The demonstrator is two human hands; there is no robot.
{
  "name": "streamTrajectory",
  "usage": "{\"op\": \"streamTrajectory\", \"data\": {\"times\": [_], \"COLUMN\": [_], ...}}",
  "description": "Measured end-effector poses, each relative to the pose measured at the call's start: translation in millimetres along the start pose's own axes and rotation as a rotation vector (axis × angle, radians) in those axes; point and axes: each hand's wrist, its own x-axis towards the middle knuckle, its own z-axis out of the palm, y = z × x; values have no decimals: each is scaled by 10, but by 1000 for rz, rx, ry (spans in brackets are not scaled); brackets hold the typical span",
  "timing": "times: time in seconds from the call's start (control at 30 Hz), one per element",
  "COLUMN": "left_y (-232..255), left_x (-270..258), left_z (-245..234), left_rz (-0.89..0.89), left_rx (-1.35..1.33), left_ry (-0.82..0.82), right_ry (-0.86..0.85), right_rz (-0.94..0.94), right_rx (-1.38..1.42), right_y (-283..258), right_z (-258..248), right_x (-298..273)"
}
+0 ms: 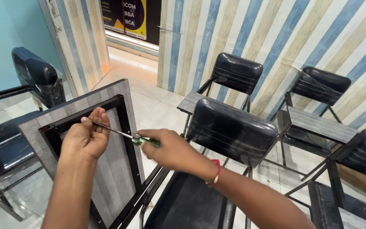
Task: The person uses a screwdriver to attach a rectangular tabletop to a chair frame. They position the tabletop, align screw holes, and tighten screws to secure the tabletop to the chair.
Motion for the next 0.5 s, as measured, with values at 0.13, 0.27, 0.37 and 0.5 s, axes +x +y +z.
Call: {"op": "streamTrajectory", "data": {"times": [0.13, 0.27, 0.37, 0.5], "left_y": [49, 38, -2, -29], "left_x": [-98, -36, 52, 144], "left_z": [-28, -76, -93, -105], "left_rz": [-13, -13, -4, 4], "left_rx": [-19, -30, -75, -98], "left_ry": [-6, -14, -11, 6], "right_ry": [-3, 26, -182, -309], "right_rz": [-189, -125, 466, 524], "right_rx": [-548, -208, 520, 978], "right_y": [-150, -189, -117, 18], "right_z": [45, 43, -20, -138], "right_x": [-143, -91, 55, 173]}}
